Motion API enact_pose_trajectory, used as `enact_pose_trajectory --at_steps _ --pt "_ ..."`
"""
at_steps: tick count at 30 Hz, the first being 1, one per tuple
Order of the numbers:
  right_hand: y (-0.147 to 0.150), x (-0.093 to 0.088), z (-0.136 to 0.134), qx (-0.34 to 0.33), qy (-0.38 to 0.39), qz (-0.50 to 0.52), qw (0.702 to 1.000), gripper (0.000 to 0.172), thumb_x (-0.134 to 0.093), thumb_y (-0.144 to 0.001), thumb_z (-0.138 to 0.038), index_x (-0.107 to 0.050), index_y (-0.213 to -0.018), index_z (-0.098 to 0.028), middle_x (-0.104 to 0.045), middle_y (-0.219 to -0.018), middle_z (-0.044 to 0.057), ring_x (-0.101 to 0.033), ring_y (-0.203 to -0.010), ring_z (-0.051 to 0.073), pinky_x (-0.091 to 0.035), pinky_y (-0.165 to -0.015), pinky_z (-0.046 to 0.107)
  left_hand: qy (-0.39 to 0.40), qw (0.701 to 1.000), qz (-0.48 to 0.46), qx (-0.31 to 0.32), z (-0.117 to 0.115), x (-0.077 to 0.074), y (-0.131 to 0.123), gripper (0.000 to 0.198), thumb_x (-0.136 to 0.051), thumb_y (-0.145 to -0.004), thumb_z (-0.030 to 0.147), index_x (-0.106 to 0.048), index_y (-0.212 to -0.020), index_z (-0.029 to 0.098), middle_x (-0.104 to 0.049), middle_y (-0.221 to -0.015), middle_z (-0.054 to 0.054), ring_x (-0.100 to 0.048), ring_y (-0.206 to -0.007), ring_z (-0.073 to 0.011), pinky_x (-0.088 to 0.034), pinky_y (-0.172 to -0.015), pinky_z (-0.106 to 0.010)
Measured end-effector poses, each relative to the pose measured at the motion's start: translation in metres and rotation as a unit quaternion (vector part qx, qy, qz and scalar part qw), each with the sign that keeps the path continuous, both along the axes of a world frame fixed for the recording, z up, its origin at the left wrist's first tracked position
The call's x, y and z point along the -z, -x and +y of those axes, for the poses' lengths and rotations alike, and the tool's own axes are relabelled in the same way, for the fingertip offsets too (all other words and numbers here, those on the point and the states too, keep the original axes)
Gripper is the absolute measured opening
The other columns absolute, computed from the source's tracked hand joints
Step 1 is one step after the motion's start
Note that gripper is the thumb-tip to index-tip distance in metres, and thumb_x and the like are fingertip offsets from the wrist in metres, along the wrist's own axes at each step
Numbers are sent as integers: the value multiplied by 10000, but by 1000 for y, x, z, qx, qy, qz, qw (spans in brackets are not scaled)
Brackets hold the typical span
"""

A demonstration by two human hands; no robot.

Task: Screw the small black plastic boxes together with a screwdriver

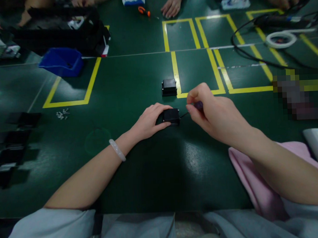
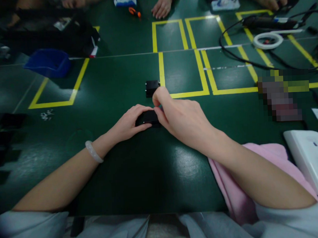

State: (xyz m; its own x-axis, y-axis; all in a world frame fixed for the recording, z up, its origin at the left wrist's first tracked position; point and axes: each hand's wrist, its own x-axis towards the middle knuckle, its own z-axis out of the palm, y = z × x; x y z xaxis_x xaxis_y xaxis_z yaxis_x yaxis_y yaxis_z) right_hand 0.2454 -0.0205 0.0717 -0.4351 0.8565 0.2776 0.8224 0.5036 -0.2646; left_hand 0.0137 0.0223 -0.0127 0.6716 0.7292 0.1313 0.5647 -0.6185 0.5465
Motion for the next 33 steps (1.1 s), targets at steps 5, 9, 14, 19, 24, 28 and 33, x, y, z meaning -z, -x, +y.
enact_pose_trajectory --at_steps 5,9,14,19,24,28,33 --pt "0 0 0 -5 3 1 1000 166 -438 -959 -281 -493 -1066 -167 -669 -822 31 -606 -619 130 -350 -530 242 4 1000 1 1 0 -1 -1 418 -586 -958 385 -491 -1327 214 -587 -1255 -85 -542 -1141 -260 -431 -980 -405" --pt "0 -4 0 -12 22 -6 1000 182 -418 -986 -339 -505 -992 -180 -638 -745 8 -577 -574 120 -325 -508 239 8 1000 5 -3 0 -1 0 417 -584 -954 390 -494 -1325 222 -592 -1245 -83 -543 -1135 -264 -435 -975 -410" --pt "0 -1 0 -17 16 29 999 158 -449 -939 -245 -479 -1074 -170 -658 -817 17 -598 -616 120 -358 -533 233 7 1000 4 -3 0 0 0 416 -580 -954 388 -489 -1324 221 -588 -1259 -83 -544 -1150 -264 -428 -989 -407" --pt "1 -5 0 -20 22 3 1000 176 -422 -982 -330 -506 -987 -176 -621 -733 1 -560 -567 115 -331 -518 238 10 1000 4 -5 0 -1 -1 413 -589 -951 387 -497 -1315 214 -589 -1261 -83 -544 -1150 -262 -431 -991 -407" --pt "0 -4 0 -13 30 18 999 163 -417 -974 -301 -509 -1028 -178 -641 -742 3 -568 -562 113 -327 -506 232 10 1000 3 -5 0 -1 0 415 -594 -953 380 -496 -1322 218 -589 -1251 -82 -546 -1138 -257 -435 -981 -405" --pt "-1 0 1 -3 12 27 1000 212 -420 -939 -247 -487 -1121 -160 -688 -839 40 -621 -634 136 -365 -533 243 5 1000 2 -2 0 -1 -1 422 -600 -950 383 -492 -1323 218 -589 -1258 -85 -546 -1141 -259 -432 -982 -406" --pt "0 -2 0 -7 6 6 1000 175 -415 -979 -310 -504 -1047 -176 -671 -790 22 -602 -607 124 -343 -524 236 7 1000 3 -3 0 -1 -1 425 -593 -951 389 -500 -1328 216 -592 -1257 -87 -547 -1138 -262 -434 -980 -409"
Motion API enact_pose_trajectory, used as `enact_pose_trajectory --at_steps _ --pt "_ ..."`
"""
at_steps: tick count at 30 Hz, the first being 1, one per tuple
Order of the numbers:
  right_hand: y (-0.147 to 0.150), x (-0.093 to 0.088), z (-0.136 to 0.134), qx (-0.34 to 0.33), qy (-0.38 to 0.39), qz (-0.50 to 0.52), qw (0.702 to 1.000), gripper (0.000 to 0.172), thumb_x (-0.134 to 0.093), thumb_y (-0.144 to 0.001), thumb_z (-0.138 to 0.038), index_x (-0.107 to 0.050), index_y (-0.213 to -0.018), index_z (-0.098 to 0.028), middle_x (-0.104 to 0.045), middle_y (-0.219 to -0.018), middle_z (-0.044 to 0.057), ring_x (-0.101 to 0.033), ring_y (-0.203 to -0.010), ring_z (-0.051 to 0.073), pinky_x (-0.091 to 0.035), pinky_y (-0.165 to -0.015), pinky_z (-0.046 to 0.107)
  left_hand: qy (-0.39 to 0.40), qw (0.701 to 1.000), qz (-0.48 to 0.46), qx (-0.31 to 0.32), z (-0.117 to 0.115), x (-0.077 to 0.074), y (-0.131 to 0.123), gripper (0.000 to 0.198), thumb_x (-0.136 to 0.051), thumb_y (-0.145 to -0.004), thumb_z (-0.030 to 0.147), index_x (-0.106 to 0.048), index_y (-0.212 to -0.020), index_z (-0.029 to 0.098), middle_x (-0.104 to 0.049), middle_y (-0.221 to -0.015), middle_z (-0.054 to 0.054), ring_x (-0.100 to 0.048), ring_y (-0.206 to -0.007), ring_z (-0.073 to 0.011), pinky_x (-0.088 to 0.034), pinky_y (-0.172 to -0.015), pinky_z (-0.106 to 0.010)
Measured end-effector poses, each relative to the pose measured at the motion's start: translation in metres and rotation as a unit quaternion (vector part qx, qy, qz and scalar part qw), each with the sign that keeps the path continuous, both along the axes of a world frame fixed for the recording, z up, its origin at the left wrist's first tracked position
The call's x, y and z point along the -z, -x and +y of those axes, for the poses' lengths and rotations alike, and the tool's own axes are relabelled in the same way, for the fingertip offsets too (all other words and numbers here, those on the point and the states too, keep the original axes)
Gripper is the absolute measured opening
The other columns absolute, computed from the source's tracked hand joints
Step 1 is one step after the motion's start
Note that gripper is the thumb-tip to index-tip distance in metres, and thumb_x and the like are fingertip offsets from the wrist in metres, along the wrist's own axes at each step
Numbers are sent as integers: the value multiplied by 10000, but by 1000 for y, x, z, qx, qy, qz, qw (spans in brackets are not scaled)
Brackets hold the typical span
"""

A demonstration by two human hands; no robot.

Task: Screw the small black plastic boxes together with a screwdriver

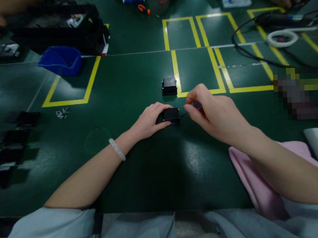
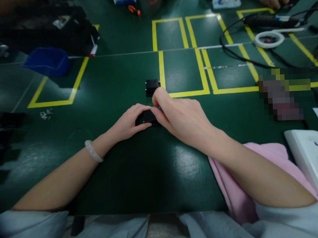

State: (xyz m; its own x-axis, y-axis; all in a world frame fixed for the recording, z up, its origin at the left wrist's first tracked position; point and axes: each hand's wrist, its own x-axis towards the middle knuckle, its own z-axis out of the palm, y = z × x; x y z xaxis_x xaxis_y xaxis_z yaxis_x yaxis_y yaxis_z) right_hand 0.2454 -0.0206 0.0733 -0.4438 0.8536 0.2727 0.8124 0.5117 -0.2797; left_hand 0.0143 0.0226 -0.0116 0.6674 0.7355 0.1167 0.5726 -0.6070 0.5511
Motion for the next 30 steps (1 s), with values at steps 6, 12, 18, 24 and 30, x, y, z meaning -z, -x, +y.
enact_pose_trajectory --at_steps 6,12,18,24,30 --pt "1 1 0 11 0 3 1000 167 -428 -973 -298 -508 -1054 -174 -662 -783 17 -597 -588 124 -347 -517 235 1 1000 0 -1 0 1 0 425 -593 -952 386 -494 -1330 217 -589 -1259 -86 -547 -1140 -262 -435 -977 -409" --pt "0 5 1 13 -13 5 1000 220 -411 -956 -259 -495 -1134 -159 -688 -857 45 -635 -650 148 -375 -547 250 -4 1000 0 2 0 1 0 421 -593 -952 386 -492 -1323 215 -588 -1254 -86 -547 -1140 -259 -432 -983 -407" --pt "2 -2 0 7 4 -25 1000 228 -406 -990 -366 -527 -1002 -174 -650 -737 15 -579 -560 125 -317 -504 239 2 1000 2 -1 0 0 1 414 -577 -955 392 -494 -1322 218 -586 -1256 -91 -544 -1149 -270 -435 -990 -418" --pt "1 4 -1 0 -18 10 1000 188 -418 -957 -242 -490 -1113 -166 -683 -833 25 -592 -591 115 -339 -513 233 -4 1000 -1 1 0 1 1 424 -594 -950 380 -487 -1326 216 -586 -1261 -87 -543 -1153 -261 -430 -993 -411" --pt "1 -1 -1 -18 -1 -7 1000 191 -406 -992 -330 -512 -1006 -171 -643 -748 8 -573 -572 115 -328 -506 237 7 1000 1 -4 -1 0 1 410 -580 -956 394 -494 -1320 227 -589 -1258 -80 -546 -1146 -262 -434 -985 -410"
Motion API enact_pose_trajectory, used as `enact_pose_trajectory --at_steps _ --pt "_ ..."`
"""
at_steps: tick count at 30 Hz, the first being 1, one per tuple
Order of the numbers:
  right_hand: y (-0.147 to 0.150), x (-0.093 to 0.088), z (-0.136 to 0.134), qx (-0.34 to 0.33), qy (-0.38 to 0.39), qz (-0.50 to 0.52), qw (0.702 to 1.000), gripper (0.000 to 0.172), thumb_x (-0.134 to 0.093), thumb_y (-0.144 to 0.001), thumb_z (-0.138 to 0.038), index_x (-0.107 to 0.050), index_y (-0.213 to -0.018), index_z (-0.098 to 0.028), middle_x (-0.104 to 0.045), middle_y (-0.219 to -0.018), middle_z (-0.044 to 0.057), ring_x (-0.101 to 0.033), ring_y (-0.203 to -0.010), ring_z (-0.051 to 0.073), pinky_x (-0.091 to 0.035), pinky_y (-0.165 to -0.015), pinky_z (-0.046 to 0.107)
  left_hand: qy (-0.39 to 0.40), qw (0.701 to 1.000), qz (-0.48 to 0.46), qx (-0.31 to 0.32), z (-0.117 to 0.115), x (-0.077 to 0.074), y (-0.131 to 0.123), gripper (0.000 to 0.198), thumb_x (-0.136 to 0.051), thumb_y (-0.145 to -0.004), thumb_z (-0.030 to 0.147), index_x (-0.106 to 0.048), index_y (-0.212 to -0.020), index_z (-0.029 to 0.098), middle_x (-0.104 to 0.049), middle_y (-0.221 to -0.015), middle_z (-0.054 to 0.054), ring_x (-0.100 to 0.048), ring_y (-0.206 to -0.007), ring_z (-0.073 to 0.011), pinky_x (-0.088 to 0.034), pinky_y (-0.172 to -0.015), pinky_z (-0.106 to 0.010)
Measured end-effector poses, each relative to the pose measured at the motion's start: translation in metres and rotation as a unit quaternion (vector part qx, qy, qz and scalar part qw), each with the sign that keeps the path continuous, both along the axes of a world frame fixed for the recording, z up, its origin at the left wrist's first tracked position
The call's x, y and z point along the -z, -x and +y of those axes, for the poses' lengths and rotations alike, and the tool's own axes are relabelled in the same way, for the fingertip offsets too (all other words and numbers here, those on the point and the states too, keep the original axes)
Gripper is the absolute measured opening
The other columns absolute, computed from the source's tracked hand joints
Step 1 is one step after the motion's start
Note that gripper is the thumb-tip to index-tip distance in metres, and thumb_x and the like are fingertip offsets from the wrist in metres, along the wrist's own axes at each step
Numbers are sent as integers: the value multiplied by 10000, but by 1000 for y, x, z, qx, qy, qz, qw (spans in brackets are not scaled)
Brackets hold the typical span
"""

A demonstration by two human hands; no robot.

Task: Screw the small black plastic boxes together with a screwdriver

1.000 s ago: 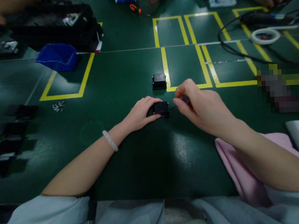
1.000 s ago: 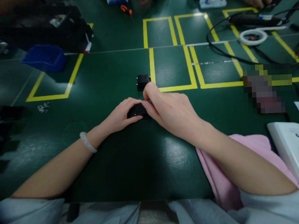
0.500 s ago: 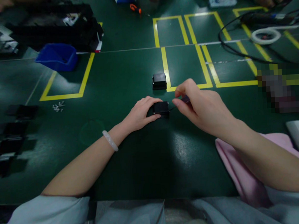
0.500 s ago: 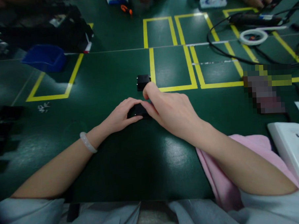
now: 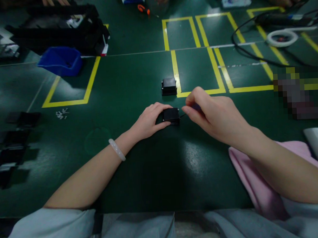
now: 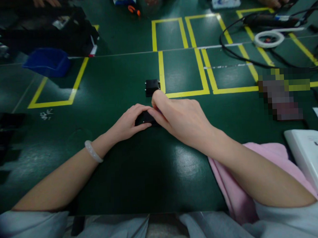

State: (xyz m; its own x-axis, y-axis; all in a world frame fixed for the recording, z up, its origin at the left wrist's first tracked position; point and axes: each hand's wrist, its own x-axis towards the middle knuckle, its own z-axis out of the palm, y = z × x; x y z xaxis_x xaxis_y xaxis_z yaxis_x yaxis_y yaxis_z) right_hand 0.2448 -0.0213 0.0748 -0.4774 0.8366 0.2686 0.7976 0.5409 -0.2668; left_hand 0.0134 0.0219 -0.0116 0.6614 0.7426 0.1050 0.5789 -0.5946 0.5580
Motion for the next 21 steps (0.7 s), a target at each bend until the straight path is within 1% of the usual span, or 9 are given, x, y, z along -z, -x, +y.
enact_pose_trajectory --at_steps 2,5,8,11,14,16,19,21 --pt "0 -1 0 7 8 -8 1000 213 -402 -996 -351 -518 -987 -172 -638 -727 7 -569 -560 117 -319 -500 239 0 1000 1 0 0 0 0 407 -579 -956 396 -497 -1316 225 -592 -1252 -80 -547 -1141 -262 -434 -983 -408" --pt "0 1 1 15 2 3 1000 177 -419 -980 -292 -511 -1059 -163 -665 -777 18 -591 -580 122 -327 -503 237 -5 1000 1 2 0 0 0 419 -587 -955 395 -493 -1325 222 -588 -1252 -84 -546 -1140 -262 -434 -977 -404" --pt "0 4 1 18 -19 12 1000 197 -437 -955 -243 -492 -1121 -154 -684 -831 32 -611 -610 129 -333 -507 237 -10 1000 -2 5 0 1 0 421 -593 -955 386 -490 -1329 219 -584 -1254 -82 -544 -1143 -258 -433 -978 -400" --pt "0 3 1 19 -17 -3 1000 168 -441 -964 -284 -505 -1059 -161 -665 -782 19 -595 -586 126 -320 -503 239 -13 1000 -4 8 1 1 0 416 -594 -956 381 -493 -1324 217 -585 -1249 -80 -546 -1142 -256 -433 -979 -399" --pt "1 0 1 25 1 -22 999 187 -432 -980 -337 -512 -987 -169 -633 -713 3 -564 -547 119 -304 -493 239 -14 1000 0 6 1 1 0 415 -592 -956 378 -493 -1326 217 -587 -1243 -81 -548 -1139 -258 -433 -980 -403" --pt "1 0 1 24 4 -16 1000 177 -424 -981 -320 -510 -1005 -167 -636 -725 3 -562 -546 114 -305 -493 235 -13 1000 0 4 1 2 0 418 -594 -955 380 -490 -1327 220 -587 -1247 -81 -548 -1142 -258 -432 -984 -403" --pt "0 3 0 17 -13 5 1000 165 -415 -965 -262 -496 -1069 -163 -661 -791 15 -581 -572 114 -322 -501 233 -16 1000 -5 5 1 2 0 418 -602 -951 382 -493 -1322 220 -588 -1248 -79 -550 -1139 -255 -432 -980 -398" --pt "-1 3 0 13 -20 9 1000 170 -419 -952 -242 -492 -1082 -159 -661 -799 17 -584 -576 117 -328 -504 236 -19 1000 -7 8 1 2 0 418 -606 -950 377 -495 -1320 218 -590 -1245 -77 -551 -1134 -253 -431 -977 -398"
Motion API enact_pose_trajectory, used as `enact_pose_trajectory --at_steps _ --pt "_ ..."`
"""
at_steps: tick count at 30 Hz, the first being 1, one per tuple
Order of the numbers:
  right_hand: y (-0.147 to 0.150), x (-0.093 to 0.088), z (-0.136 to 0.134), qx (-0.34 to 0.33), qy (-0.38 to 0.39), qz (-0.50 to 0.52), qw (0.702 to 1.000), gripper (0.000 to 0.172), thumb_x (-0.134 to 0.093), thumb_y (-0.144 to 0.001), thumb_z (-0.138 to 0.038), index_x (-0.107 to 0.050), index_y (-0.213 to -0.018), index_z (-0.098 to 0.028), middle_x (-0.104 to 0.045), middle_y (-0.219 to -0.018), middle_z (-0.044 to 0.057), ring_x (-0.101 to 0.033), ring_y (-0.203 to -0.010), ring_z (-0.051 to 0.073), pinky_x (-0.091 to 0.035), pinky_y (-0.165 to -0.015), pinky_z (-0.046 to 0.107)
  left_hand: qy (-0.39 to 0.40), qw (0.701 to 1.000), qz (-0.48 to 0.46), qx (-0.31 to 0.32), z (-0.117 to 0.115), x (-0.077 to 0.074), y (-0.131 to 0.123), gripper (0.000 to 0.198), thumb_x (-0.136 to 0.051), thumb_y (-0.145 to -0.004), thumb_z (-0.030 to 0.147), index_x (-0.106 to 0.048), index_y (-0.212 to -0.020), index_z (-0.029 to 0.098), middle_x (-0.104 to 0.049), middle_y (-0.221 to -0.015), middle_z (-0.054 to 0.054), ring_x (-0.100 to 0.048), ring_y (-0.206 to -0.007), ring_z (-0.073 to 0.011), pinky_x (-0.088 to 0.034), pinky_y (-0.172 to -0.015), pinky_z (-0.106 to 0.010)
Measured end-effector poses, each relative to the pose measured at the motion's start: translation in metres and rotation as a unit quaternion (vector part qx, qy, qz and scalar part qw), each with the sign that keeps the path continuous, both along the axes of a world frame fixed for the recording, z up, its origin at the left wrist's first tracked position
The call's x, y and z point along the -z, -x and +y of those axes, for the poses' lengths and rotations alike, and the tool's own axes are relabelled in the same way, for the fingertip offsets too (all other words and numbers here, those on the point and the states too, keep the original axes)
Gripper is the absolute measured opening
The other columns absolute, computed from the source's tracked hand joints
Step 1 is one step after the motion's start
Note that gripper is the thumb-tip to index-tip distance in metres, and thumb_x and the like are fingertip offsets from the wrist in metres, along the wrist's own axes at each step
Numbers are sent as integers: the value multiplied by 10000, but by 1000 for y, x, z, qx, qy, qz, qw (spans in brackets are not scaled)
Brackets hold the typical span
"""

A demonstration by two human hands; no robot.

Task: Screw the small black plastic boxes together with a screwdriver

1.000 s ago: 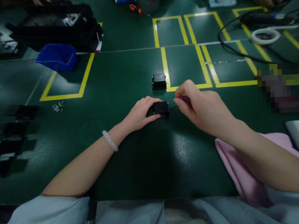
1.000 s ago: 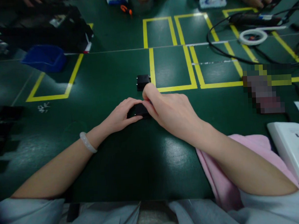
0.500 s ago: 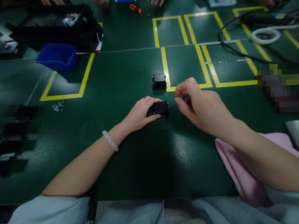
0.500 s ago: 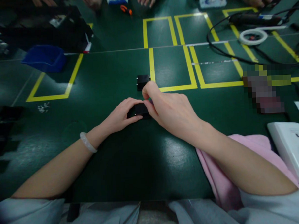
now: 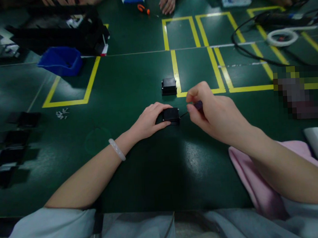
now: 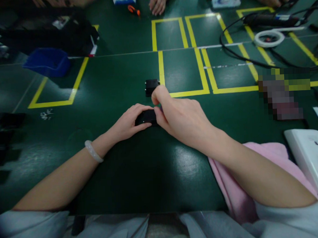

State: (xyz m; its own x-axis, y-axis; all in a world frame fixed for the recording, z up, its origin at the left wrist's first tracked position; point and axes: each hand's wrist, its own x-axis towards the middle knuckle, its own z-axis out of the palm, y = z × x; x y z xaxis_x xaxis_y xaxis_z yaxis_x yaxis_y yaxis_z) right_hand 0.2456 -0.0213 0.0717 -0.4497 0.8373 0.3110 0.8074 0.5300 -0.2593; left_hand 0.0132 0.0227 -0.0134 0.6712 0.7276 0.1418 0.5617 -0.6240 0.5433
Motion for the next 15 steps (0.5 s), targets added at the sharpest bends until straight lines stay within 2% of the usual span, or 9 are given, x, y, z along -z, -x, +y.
enact_pose_trajectory --at_steps 6,9,12,15 --pt "2 -5 0 2 27 -22 999 192 -411 -988 -341 -509 -976 -176 -616 -705 -2 -556 -549 120 -320 -498 243 6 1000 1 -3 0 0 0 414 -613 -947 371 -500 -1316 220 -592 -1236 -74 -552 -1124 -251 -439 -972 -396" --pt "1 -3 1 7 37 -1 999 161 -416 -974 -294 -500 -1036 -171 -649 -775 19 -589 -592 128 -345 -512 244 3 1000 -2 -1 -1 0 0 416 -609 -950 363 -494 -1323 217 -590 -1247 -76 -550 -1141 -252 -435 -985 -398" --pt "0 -1 2 13 41 10 999 207 -418 -944 -237 -484 -1123 -157 -675 -833 41 -623 -649 143 -373 -541 253 2 1000 -2 -1 -1 -1 -1 415 -606 -951 362 -491 -1322 216 -590 -1254 -80 -548 -1148 -254 -432 -991 -405" --pt "-1 -2 1 14 34 2 999 196 -425 -935 -238 -498 -1100 -161 -663 -788 24 -605 -615 135 -361 -533 251 7 1000 2 -3 0 -1 0 417 -605 -950 360 -490 -1325 217 -588 -1262 -78 -548 -1150 -253 -433 -988 -406"
